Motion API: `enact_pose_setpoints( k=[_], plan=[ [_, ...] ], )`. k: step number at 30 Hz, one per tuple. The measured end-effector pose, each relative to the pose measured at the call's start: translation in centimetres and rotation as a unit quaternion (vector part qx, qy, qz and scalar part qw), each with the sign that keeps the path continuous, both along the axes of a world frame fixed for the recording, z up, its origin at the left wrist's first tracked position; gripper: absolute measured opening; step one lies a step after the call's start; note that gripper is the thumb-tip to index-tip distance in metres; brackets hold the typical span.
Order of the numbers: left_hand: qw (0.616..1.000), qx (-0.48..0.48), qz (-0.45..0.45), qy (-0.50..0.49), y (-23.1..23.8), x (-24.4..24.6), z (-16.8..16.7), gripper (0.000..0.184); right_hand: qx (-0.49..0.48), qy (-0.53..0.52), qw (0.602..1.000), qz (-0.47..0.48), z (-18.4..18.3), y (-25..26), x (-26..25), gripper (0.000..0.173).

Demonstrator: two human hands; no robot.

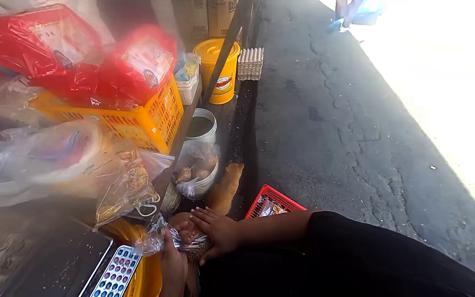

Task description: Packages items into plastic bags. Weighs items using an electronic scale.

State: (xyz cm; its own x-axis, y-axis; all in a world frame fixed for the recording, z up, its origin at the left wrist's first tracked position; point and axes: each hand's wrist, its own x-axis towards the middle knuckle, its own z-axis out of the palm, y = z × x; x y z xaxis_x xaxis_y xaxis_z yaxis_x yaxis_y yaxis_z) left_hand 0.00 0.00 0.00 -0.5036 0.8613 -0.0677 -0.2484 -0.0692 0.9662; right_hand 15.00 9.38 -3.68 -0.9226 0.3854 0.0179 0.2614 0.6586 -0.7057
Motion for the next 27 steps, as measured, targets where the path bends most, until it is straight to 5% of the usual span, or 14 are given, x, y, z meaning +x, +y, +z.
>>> enact_pose_setpoints(
  k=[3, 7, 12, 15, 18, 20, 23, 25, 27],
  plan=[
    [0.990, 0.027, -0.049, -0.126, 0.2, 0.9, 2.1, 0.060, 0.009, -0.016, 1.000, 0.020, 1.5, -1.0, -1.8, 0.101],
    [0.999, 0.038, -0.005, 0.030, -0.3, 1.4, 4.5, 0.024, -0.018, -0.055, 0.998, 0.010, 2.0, -1.2, -5.4, 0.056],
    [0.993, 0.081, 0.070, 0.043, -0.7, -3.1, 7.7, 0.042, -0.038, -0.068, 0.996, 0.045, 2.4, 0.5, -6.3, 0.039],
    [0.986, 0.063, 0.080, 0.132, -1.5, -5.3, 5.7, 0.040, -0.050, -0.087, 0.993, 0.063, 1.0, 1.0, -5.7, 0.043],
    [0.975, -0.077, -0.010, 0.206, -2.8, -6.0, 1.2, 0.059, -0.044, -0.038, 0.996, 0.073, 0.4, 1.6, -5.2, 0.042],
    [0.926, -0.185, -0.095, 0.314, -4.6, -5.9, -1.5, 0.048, -0.025, -0.015, 0.994, 0.104, 1.3, 1.3, -5.1, 0.042],
    [0.853, -0.310, -0.250, 0.338, -4.4, -4.1, -0.1, 0.058, -0.073, 0.066, 0.993, 0.068, 2.6, 0.4, -5.0, 0.045],
    [0.852, -0.319, -0.235, 0.343, -3.4, -3.4, 0.5, 0.066, -0.135, 0.109, 0.985, 0.010, 3.8, -1.0, -4.7, 0.043],
    [0.768, -0.343, -0.264, 0.471, -1.8, -1.9, 2.4, 0.059, -0.114, 0.216, 0.970, 0.003, 4.7, -2.7, -4.9, 0.038]
  ],
)
